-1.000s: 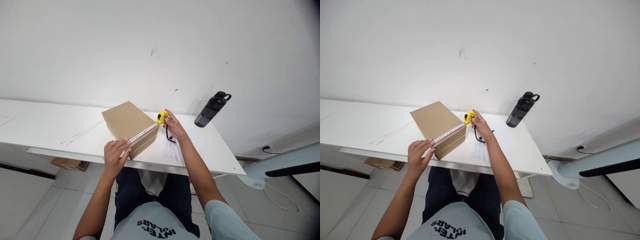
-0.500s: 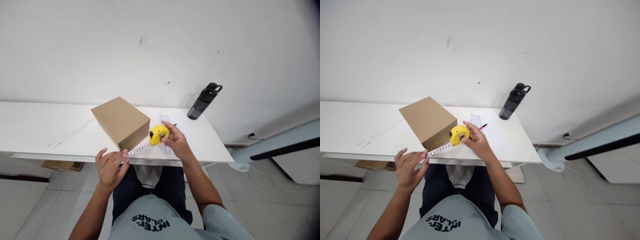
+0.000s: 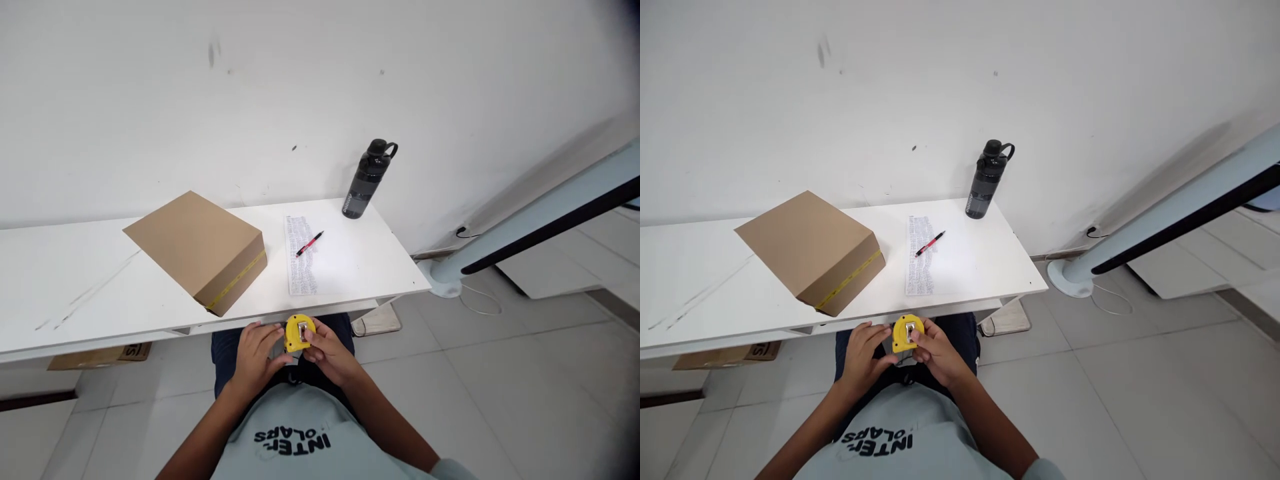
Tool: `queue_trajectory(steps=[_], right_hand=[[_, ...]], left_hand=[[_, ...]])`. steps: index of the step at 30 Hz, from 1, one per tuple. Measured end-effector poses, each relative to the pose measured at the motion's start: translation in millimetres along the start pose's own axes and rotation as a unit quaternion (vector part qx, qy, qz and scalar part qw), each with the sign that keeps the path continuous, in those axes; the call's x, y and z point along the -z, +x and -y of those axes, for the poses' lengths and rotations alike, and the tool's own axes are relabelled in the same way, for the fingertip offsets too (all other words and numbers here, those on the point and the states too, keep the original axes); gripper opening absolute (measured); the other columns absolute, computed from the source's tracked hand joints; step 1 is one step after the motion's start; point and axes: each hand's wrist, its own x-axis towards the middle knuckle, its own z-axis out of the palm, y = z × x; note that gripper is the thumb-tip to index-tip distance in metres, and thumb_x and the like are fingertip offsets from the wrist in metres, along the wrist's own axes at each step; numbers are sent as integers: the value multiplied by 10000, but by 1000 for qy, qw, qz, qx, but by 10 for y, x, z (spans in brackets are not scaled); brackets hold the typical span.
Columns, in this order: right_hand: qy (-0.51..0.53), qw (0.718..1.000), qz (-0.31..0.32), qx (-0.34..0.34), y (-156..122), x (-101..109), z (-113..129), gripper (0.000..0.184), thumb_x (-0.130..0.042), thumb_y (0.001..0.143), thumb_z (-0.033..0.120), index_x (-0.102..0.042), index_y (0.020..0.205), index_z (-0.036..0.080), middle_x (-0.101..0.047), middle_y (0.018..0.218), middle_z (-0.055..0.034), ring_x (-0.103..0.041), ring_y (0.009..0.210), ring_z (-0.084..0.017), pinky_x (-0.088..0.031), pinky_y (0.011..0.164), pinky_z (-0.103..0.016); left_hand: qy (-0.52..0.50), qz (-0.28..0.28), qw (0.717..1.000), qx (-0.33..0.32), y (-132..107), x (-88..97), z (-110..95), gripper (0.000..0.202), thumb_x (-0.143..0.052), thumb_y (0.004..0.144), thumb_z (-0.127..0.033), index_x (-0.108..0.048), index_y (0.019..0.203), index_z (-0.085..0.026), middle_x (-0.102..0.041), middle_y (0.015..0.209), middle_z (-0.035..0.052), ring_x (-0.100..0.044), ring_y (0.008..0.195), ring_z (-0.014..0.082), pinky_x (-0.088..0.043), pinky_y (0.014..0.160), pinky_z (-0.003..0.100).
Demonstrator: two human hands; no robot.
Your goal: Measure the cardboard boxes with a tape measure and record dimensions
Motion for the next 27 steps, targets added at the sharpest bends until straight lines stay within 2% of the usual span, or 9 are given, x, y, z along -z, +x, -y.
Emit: queue_trajectory(steps=[4, 7, 10, 12, 14, 16, 18, 22, 27], right_hand=[[39, 997, 49, -45, -6, -10, -139, 411, -916, 705, 450, -667, 915, 199, -530, 651, 80, -251, 443, -17, -321, 456, -177], [-9, 992, 114, -53, 24, -53, -181, 491, -820, 749, 630, -686, 914, 187, -553, 627, 46, -428, 504, -80, -431, 543, -233], [-231, 955, 183, 19, 67, -42, 144, 522, -733, 797, 692, -737, 954, 194, -677, 764, -24, -618, 743, -178, -511, 724, -316], [-438, 873, 168, 133, 149, -3, 580, 438, -780, 802, 599, -762, 1071, 253, -739, 959, -49, -654, 947, -244, -513, 862, -377], [-573, 784, 62, 231, 332, 35, 1083, 437, -637, 934, 558, -700, 1278, 295, -746, 1094, -80, -656, 993, -286, -502, 903, -433], [-688, 680, -27, 251, 633, 57, 1535, 482, -455, 1042, 434, -527, 1491, 274, -732, 1197, -114, -669, 968, -292, -495, 885, -434], [-799, 560, -76, 204, 1003, 65, 1850, 528, -399, 1045, 264, -413, 1569, 204, -682, 1311, -188, -668, 1026, -320, -471, 875, -425], [-820, 543, -60, 172, 1601, 112, 2035, 420, -553, 933, 131, -634, 1345, 129, -750, 1101, -198, -684, 920, -293, -440, 805, -358], [-776, 584, -66, 230, 1673, 317, 1845, 203, -554, 968, 262, -676, 1114, 191, -744, 912, -86, -647, 794, -235, -431, 763, -328]], left_hand=[[-113, 71, 990, 38, 106, -83, -17, 1013, -632, 705, -853, -486, 1466, -201, -671, 1329, 210, -683, 1176, 347, -561, 968, 488], [-214, 100, 963, 133, 157, -79, -70, 935, -663, 764, -786, -446, 1486, -233, -666, 1333, 190, -684, 1170, 331, -549, 1003, 502], [-287, 87, 927, 226, 168, -26, -114, 829, -669, 816, -719, -475, 1455, -228, -680, 1274, 161, -703, 1085, 295, -574, 947, 460], [-305, 61, 916, 254, 201, 4, -101, 764, -645, 843, -696, -512, 1424, -218, -684, 1225, 145, -703, 1031, 274, -584, 893, 424], [-299, 31, 919, 255, 292, -6, -42, 743, -601, 845, -721, -557, 1378, -204, -672, 1218, 151, -684, 1035, 278, -572, 889, 426], [-292, 22, 924, 248, 447, -71, 46, 764, -555, 838, -761, -573, 1351, -196, -662, 1216, 158, -664, 1041, 283, -552, 906, 438], [-299, 43, 921, 244, 644, -183, 129, 762, -539, 844, -762, -569, 1350, -194, -672, 1173, 142, -655, 1002, 264, -541, 896, 422], [-339, 118, 901, 245, 989, -406, 213, 658, -525, 891, -710, -620, 1272, -181, -686, 924, 68, -628, 770, 189, -528, 716, 323], [-367, 169, 877, 261, 1068, -447, 268, 629, -466, 917, -705, -640, 1191, -166, -656, 841, 42, -617, 718, 167, -498, 660, 279]])
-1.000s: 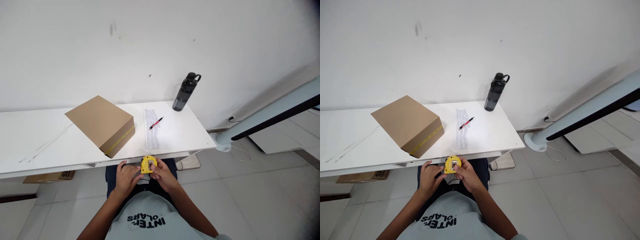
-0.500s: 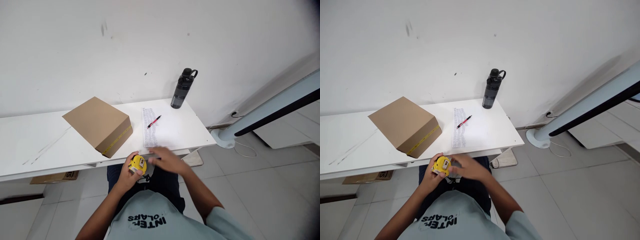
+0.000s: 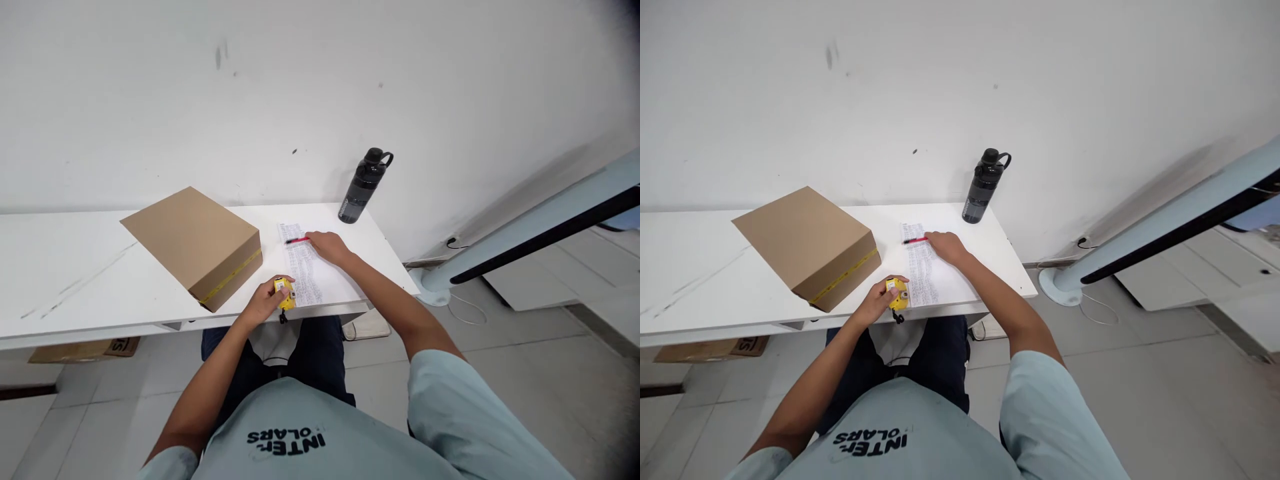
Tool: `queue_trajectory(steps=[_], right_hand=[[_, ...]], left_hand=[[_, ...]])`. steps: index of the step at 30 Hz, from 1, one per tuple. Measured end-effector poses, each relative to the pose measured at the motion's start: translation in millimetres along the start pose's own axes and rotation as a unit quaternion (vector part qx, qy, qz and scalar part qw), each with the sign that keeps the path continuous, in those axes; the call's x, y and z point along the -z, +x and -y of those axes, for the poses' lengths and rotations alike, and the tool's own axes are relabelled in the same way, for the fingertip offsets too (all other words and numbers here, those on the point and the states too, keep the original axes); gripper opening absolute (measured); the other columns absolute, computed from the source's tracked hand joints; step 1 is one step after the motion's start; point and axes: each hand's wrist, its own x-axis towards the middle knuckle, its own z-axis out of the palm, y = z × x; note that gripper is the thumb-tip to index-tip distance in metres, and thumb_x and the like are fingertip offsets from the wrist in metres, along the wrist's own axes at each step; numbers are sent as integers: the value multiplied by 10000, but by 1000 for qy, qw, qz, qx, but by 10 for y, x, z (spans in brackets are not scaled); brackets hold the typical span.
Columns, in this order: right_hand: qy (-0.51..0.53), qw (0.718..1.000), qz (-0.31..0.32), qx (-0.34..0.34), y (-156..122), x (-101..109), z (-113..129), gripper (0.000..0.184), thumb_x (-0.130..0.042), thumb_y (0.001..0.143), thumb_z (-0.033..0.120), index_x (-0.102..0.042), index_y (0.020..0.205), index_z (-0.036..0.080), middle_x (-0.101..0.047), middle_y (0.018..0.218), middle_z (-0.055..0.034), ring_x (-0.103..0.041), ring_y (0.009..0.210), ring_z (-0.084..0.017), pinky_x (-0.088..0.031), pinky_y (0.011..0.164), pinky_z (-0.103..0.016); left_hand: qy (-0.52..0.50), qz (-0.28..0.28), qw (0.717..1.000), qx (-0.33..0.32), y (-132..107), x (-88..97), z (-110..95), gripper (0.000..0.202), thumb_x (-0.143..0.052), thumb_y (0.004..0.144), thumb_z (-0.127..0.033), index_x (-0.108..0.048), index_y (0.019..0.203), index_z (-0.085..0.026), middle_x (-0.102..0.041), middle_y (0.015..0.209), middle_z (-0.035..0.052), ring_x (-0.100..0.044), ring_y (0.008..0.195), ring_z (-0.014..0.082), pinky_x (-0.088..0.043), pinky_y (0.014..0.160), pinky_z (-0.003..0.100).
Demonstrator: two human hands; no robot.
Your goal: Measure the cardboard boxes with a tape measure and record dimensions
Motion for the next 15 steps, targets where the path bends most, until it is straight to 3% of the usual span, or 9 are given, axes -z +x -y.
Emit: queue_trajectory(steps=[2, 5, 9, 12, 15], right_hand=[[47, 998, -47, -10, -148, -68, -64, 268, -462, 1022, 400, -636, 1108, 215, -710, 850, -51, -623, 758, -223, -442, 732, -325], [129, 987, -93, -33, -338, -154, -176, 458, -349, 1019, 598, -610, 932, 232, -638, 734, -20, -581, 694, -205, -448, 661, -315], [227, 969, -82, -51, -438, -228, -298, 635, -196, 1008, 667, -633, 863, 229, -563, 589, 1, -461, 513, -167, -408, 545, -315], [279, 956, -67, -56, -449, -236, -320, 630, -287, 983, 685, -665, 786, 222, -603, 599, -15, -449, 505, -153, -411, 551, -318], [306, 947, -73, -73, -463, -215, -295, 542, -488, 925, 659, -644, 647, 221, -540, 545, 2, -486, 565, -164, -410, 595, -321]], left_hand=[[5, 15, 1000, 12, -24, 17, 12, 610, -480, 916, -689, -637, 1209, -177, -659, 840, 33, -612, 720, 163, -485, 657, 271], [34, 36, 999, 23, -40, 12, 5, 524, -576, 888, -622, -658, 1205, -213, -645, 784, -4, -563, 673, 142, -435, 634, 254], [73, 44, 996, 29, -24, -18, -30, 456, -641, 854, -560, -683, 1180, -244, -599, 715, -38, -508, 642, 131, -390, 636, 253], [101, 44, 993, 32, -18, -37, -48, 467, -601, 873, -561, -673, 1205, -241, -593, 717, -34, -517, 657, 140, -392, 650, 261], [142, 38, 989, 23, -16, -46, -63, 479, -575, 879, -574, -676, 1202, -235, -573, 709, -32, -521, 674, 148, -394, 659, 266]])
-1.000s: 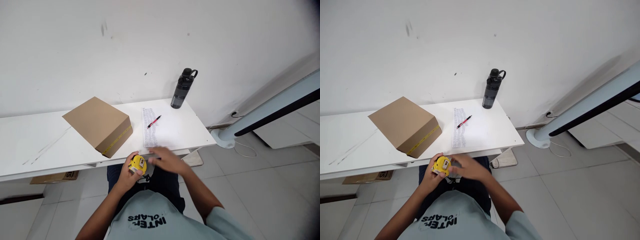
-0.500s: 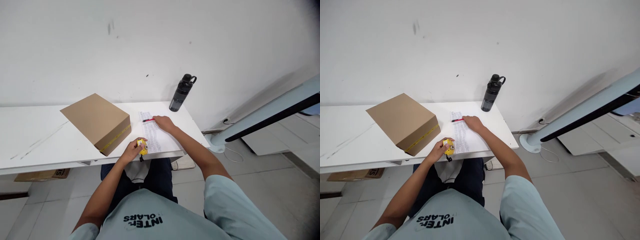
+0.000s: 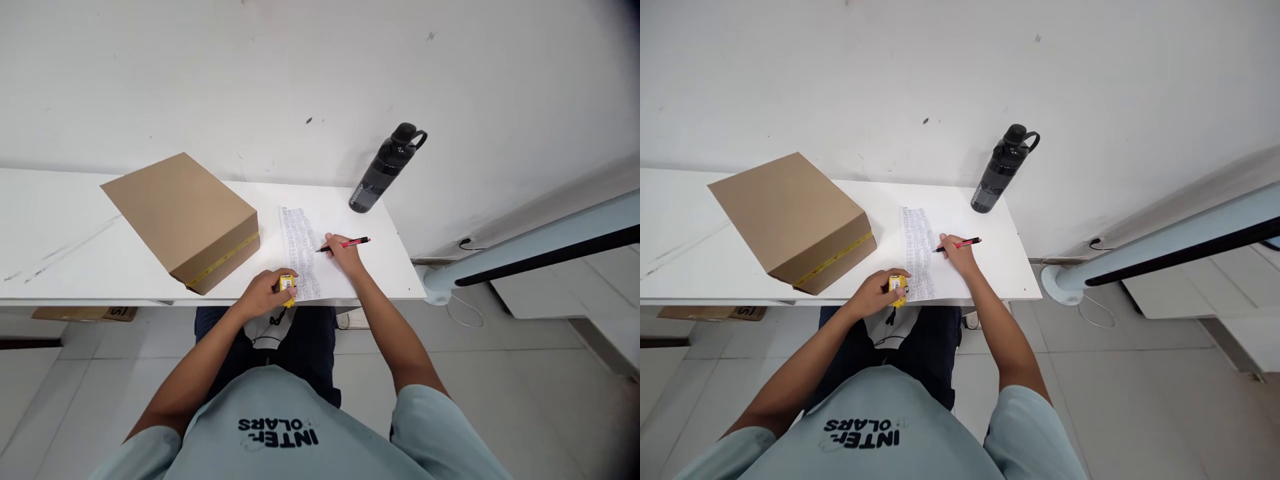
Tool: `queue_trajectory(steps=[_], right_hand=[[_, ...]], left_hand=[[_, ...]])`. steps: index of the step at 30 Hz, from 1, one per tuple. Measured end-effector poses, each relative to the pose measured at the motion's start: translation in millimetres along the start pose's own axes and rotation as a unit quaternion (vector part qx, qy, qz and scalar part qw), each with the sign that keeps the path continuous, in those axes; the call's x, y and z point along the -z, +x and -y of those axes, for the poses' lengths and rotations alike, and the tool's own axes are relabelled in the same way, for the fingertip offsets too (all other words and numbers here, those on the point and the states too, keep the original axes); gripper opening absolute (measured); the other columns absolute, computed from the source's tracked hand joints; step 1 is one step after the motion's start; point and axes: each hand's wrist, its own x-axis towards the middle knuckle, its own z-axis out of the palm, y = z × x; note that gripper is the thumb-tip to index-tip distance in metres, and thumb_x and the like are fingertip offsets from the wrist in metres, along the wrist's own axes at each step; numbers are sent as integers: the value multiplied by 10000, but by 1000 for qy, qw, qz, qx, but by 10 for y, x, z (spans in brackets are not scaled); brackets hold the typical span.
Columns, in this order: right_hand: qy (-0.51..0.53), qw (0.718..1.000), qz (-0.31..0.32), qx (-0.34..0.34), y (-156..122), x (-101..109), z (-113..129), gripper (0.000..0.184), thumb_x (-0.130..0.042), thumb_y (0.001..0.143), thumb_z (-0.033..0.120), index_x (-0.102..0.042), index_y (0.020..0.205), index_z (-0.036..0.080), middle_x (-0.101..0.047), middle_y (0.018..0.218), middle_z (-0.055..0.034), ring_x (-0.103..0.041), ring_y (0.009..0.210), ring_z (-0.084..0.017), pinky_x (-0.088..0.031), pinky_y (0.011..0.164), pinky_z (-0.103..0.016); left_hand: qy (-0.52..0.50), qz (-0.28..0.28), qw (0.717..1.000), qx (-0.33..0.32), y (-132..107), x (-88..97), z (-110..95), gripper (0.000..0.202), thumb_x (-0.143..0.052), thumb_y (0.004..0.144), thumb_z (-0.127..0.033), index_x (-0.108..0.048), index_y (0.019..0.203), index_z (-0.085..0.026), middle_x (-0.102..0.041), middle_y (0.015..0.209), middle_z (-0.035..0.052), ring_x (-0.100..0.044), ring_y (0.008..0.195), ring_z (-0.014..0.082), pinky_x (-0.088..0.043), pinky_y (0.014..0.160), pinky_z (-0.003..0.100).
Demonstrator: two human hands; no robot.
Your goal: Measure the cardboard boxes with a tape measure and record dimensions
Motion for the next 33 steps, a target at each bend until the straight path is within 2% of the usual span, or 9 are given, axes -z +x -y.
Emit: queue_trajectory(steps=[4, 12, 15, 33], right_hand=[[14, 1000, -13, -21, -15, 9, 44, 437, -632, 851, 573, -640, 598, 217, -461, 520, 33, -440, 564, -157, -368, 597, -325], [18, 999, -18, -35, -3, 5, 53, 384, -615, 848, 453, -544, 548, 224, -457, 559, 33, -429, 598, -154, -350, 620, -327], [18, 999, -13, -36, -2, 7, 49, 365, -617, 837, 430, -542, 547, 222, -506, 591, 20, -460, 627, -162, -368, 633, -328], [13, 999, -25, -44, -5, 10, 75, 366, -618, 830, 454, -561, 551, 223, -512, 582, 15, -492, 636, -172, -411, 654, -334]], left_hand=[[13, -3, 1000, -3, 7, 5, -12, 510, -551, 884, -603, -678, 1202, -226, -576, 726, -23, -523, 677, 152, -407, 661, 272], [8, -4, 1000, 4, 19, -15, 12, 523, -545, 894, -612, -667, 1219, -220, -617, 771, -5, -549, 707, 161, -417, 670, 278], [-4, 1, 1000, 5, 19, -20, 28, 518, -548, 900, -609, -662, 1226, -223, -633, 803, 2, -574, 747, 170, -429, 688, 281], [-1, 0, 1000, 3, 17, -22, 25, 532, -532, 898, -642, -666, 1206, -229, -616, 774, -3, -567, 729, 171, -424, 689, 285]])
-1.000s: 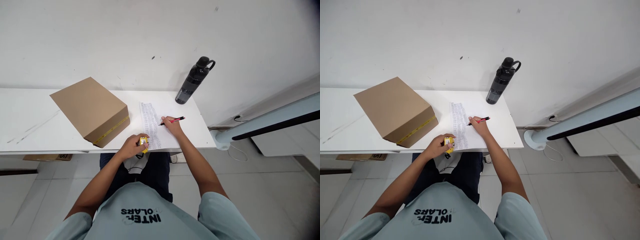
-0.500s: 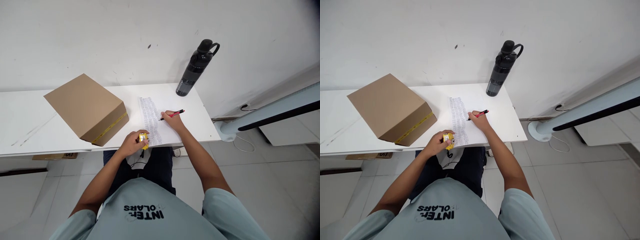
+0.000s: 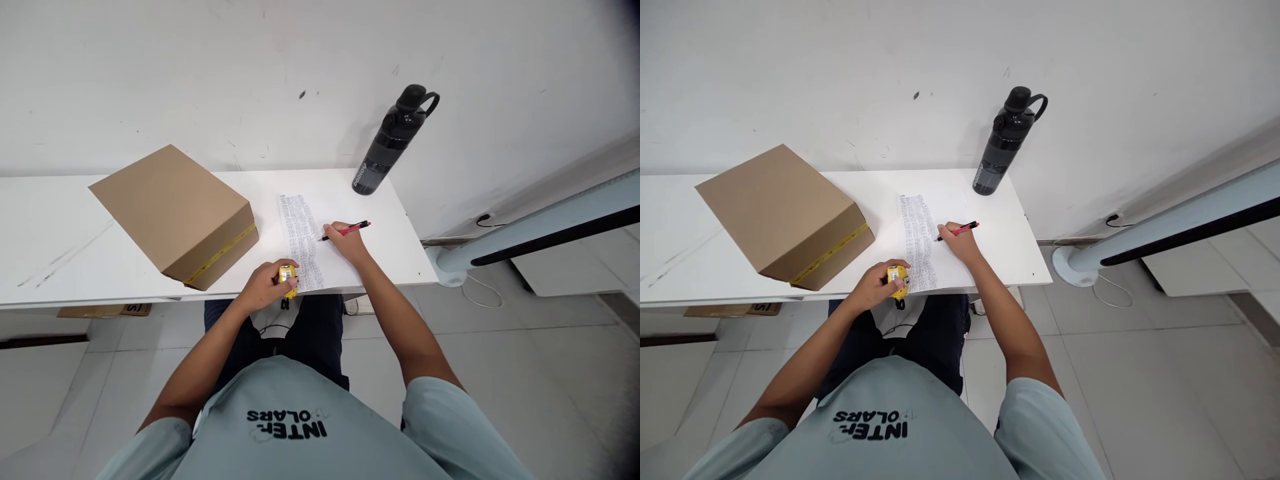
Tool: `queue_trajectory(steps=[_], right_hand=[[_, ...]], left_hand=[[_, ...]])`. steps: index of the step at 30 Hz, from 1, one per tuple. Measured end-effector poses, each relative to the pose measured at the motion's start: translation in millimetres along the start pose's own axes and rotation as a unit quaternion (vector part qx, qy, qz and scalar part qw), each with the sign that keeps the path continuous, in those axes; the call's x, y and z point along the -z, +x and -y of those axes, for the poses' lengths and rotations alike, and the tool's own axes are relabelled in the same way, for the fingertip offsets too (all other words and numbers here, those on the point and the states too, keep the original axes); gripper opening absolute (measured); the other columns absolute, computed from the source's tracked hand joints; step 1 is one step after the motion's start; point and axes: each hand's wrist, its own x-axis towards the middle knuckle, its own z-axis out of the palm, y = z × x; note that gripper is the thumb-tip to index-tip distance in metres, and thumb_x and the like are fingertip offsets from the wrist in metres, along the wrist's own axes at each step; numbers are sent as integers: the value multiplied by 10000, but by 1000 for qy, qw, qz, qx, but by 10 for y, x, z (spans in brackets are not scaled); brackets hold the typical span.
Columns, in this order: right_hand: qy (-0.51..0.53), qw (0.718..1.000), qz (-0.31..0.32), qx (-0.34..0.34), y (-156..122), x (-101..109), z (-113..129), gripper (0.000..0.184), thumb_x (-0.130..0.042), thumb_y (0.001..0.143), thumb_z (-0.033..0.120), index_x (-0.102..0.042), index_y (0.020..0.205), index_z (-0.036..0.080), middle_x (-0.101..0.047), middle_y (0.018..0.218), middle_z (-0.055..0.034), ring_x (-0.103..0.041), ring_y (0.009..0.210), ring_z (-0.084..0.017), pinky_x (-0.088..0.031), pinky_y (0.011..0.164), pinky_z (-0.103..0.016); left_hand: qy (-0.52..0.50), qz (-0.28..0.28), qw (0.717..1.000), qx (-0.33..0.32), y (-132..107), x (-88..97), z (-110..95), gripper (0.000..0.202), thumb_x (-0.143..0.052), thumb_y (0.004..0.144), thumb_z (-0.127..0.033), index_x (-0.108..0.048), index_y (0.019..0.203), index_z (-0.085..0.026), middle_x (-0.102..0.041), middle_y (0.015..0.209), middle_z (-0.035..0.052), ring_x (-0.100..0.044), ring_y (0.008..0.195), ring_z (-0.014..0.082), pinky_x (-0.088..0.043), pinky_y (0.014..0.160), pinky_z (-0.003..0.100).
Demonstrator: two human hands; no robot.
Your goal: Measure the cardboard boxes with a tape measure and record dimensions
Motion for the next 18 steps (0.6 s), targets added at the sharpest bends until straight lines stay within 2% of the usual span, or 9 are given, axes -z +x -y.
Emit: queue_trajectory(steps=[4, 13, 18], right_hand=[[-3, 1000, -1, -4, 18, 2, -27, 352, -620, 835, 452, -601, 571, 220, -482, 558, 24, -455, 609, -164, -385, 618, -324], [0, 1000, -23, -3, 8, 1, -34, 364, -602, 841, 410, -517, 536, 230, -436, 534, 36, -418, 594, -156, -373, 617, -324], [-2, 1000, -22, 0, 8, -7, -28, 354, -594, 840, 403, -510, 542, 231, -465, 554, 31, -445, 618, -163, -387, 644, -332]], left_hand=[[0, 1, 1000, -2, 2, -1, -5, 523, -531, 902, -634, -666, 1202, -229, -612, 761, -8, -562, 715, 167, -419, 675, 280], [-4, 0, 1000, -4, -4, -12, 20, 513, -526, 916, -623, -653, 1215, -226, -633, 774, -11, -579, 715, 163, -431, 674, 277], [3, -6, 1000, 1, -9, -16, 20, 522, -520, 918, -628, -649, 1216, -219, -628, 778, -8, -575, 710, 161, -431, 664, 275]])
